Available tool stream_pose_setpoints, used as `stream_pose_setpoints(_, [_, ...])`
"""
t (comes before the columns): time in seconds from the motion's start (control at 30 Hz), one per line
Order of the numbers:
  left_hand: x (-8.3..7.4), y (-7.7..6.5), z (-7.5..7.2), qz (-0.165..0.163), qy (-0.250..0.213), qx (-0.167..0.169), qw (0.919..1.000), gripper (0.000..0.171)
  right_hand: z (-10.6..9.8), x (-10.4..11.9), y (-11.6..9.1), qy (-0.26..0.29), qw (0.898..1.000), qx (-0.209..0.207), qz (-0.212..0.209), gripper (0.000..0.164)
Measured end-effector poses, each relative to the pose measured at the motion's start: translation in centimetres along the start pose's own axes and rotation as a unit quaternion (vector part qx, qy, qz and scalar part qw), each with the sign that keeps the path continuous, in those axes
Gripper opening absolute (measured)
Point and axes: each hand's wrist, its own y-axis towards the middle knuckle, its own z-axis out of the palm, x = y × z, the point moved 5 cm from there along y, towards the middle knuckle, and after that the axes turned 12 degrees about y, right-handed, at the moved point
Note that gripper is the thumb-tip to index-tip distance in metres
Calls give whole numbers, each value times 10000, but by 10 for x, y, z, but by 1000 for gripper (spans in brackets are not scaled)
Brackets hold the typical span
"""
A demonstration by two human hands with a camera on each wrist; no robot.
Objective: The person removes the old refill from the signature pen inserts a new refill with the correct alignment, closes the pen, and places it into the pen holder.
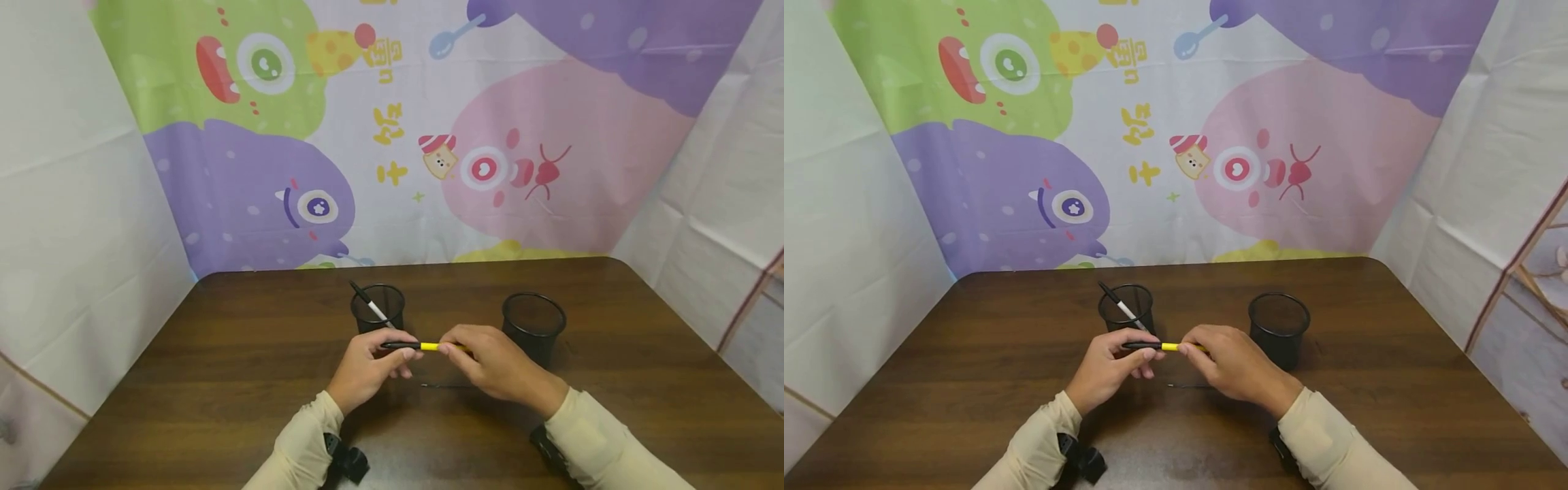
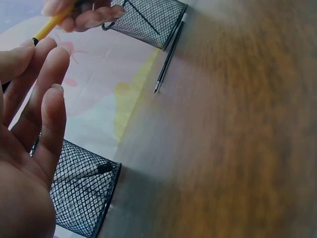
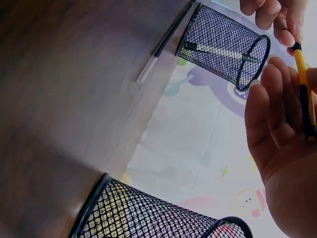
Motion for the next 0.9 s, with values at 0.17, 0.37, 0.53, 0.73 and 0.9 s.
stream_pose_setpoints(0.17, [0,0,0,-13,3,-32,10000,25,1,-1,0,-8,9999,65,111,12])
stream_pose_setpoints(0.37, [1,0,0,-54,50,-62,10000,19,2,-5,-1,340,9989,140,275,10])
stream_pose_setpoints(0.53, [1,0,-1,-77,66,-74,9999,18,2,-5,0,455,9986,109,230,17])
stream_pose_setpoints(0.73, [1,0,-2,-21,26,-52,10000,18,-1,-1,1,243,9996,-106,-15,20])
stream_pose_setpoints(0.9, [1,0,-2,-73,-7,-1,10000,23,-1,1,1,117,9997,-161,-131,12])
